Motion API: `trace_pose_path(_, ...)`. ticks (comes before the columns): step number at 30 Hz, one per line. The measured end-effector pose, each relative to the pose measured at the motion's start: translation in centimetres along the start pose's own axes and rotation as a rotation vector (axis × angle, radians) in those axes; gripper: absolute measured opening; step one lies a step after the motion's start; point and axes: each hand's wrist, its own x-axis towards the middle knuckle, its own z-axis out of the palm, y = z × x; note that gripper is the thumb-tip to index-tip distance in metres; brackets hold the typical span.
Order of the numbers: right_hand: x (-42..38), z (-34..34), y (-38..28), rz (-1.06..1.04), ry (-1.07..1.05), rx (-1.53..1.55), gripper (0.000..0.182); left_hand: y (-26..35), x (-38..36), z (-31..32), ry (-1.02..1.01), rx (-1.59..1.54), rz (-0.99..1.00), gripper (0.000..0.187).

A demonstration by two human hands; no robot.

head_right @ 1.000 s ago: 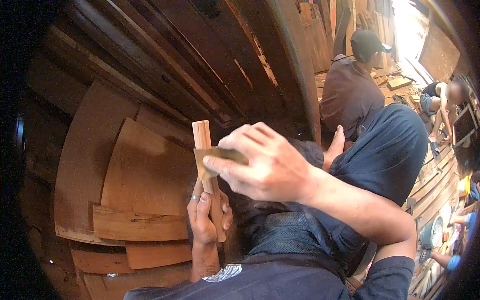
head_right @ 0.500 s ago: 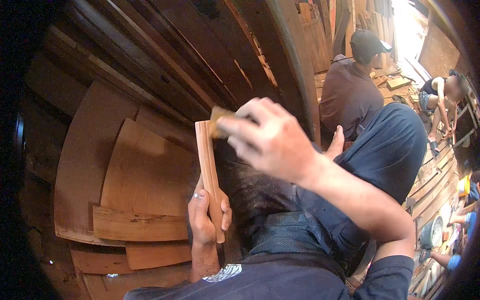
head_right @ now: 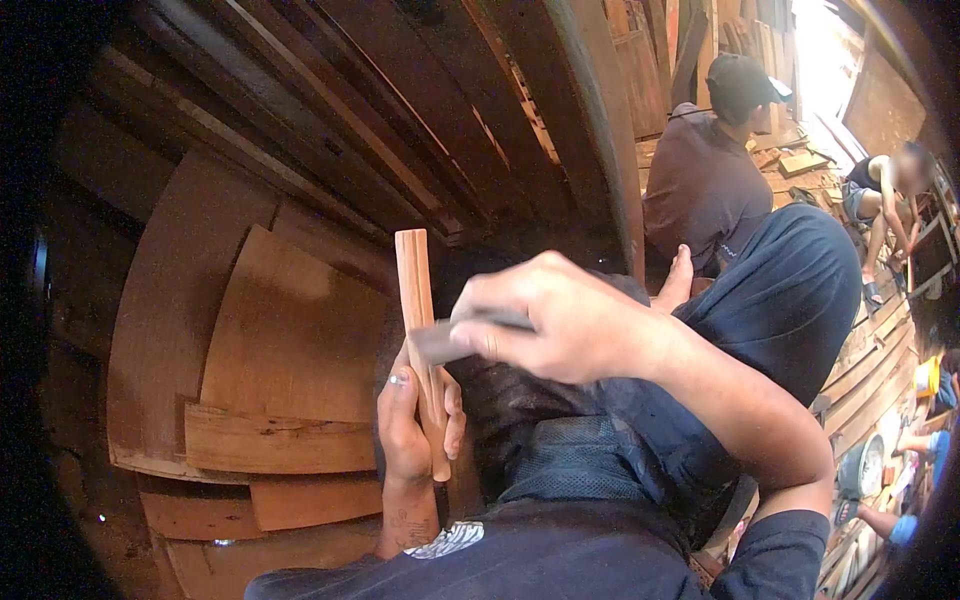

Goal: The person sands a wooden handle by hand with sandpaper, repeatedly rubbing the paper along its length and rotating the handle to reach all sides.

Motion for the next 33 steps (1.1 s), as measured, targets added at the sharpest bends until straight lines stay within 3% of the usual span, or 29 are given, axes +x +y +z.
trace_pose_path(3,0.4,0.0,1.0,0.041,0.329,-0.061,0.014,0.3,-0.1,0.3,0.022,0.013,0.007,0.057)
trace_pose_path(5,0.5,-1.2,-0.8,0.270,0.326,0.009,0.012,0.2,0.0,0.3,0.032,0.039,0.017,0.057)
trace_pose_path(7,0.3,-0.2,-0.6,0.214,0.281,0.272,0.015,0.2,0.2,0.4,0.050,0.051,0.016,0.056)
trace_pose_path(9,-0.1,0.0,-1.0,0.204,0.041,0.289,0.024,0.3,0.3,0.6,0.078,0.059,0.003,0.056)
trace_pose_path(12,-0.4,1.4,-0.6,0.315,-0.109,0.402,0.026,0.0,0.3,0.1,0.055,0.056,0.043,0.055)
trace_pose_path(21,-0.6,2.9,-0.2,0.334,0.013,0.430,0.026,-0.6,0.4,-0.5,0.092,0.019,0.057,0.053)
trace_pose_path(24,-0.9,3.6,0.8,0.223,0.029,0.353,0.027,-0.6,0.4,-0.3,0.139,0.031,0.045,0.053)
trace_pose_path(27,-1.0,3.7,1.4,-0.128,0.078,-0.061,0.030,-0.7,0.5,-0.2,0.141,0.030,0.070,0.052)
trace_pose_path(33,-1.2,4.2,0.8,-0.265,0.125,-0.435,0.045,-0.7,0.7,-0.6,0.131,0.031,0.076,0.052)
